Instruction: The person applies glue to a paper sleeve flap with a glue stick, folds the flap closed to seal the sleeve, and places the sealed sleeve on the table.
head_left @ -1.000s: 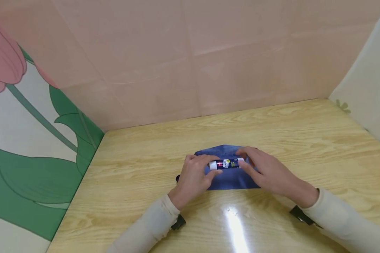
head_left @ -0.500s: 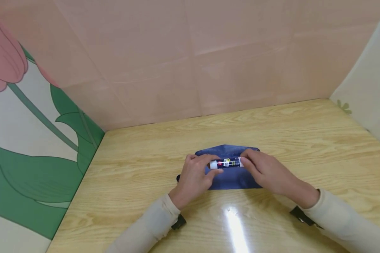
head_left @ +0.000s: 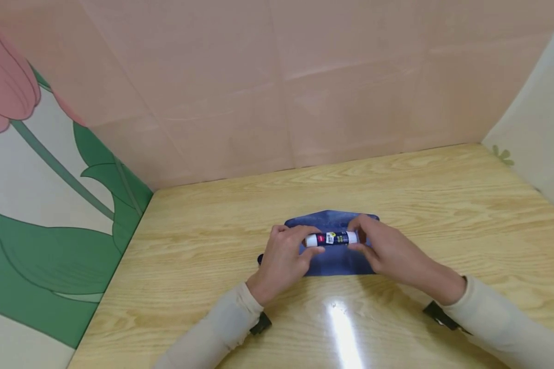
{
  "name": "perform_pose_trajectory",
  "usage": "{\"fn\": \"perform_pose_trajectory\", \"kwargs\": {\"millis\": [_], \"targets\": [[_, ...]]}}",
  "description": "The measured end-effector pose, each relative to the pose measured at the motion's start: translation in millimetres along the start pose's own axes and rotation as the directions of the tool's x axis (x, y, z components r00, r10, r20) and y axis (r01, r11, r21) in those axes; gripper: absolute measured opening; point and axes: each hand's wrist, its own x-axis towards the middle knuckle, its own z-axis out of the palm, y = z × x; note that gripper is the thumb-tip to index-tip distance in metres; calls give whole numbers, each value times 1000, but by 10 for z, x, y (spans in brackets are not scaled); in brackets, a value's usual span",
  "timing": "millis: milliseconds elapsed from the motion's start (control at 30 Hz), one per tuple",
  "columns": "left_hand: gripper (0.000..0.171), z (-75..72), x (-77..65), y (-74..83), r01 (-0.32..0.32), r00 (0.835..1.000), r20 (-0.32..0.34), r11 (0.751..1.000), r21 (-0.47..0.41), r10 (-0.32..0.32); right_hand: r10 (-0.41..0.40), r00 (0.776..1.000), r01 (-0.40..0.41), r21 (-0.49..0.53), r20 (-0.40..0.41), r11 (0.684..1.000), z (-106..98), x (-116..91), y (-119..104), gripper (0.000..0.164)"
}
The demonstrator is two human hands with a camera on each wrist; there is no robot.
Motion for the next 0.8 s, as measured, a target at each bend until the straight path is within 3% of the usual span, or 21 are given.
{"fn": "perform_pose_trajectory", "kwargs": {"millis": [133, 200, 400, 667, 800], "targets": [[30, -2, 0, 2, -11, 1000, 5, 1000, 9, 11, -71, 995, 67, -55, -77, 996, 7, -3, 6, 36], [30, 2, -4, 5, -20, 1000, 23, 999, 44, 19, -77, 994, 72, -68, -79, 995, 6, -7, 9, 38], [28, 10, -17, 28, -40, 996, 83, 987, 154, 27, -2, 999, 5, -59, 40, 998, -7, -8, 0, 38], [28, 26, -20, 15, -22, 997, 82, 987, 157, 9, 59, 991, -52, -62, 123, 997, -7, -16, 26, 48], [29, 26, -19, 8, -16, 997, 74, 990, 143, 5, 38, 990, -29, -68, 137, 997, -10, -30, 37, 32]]}}
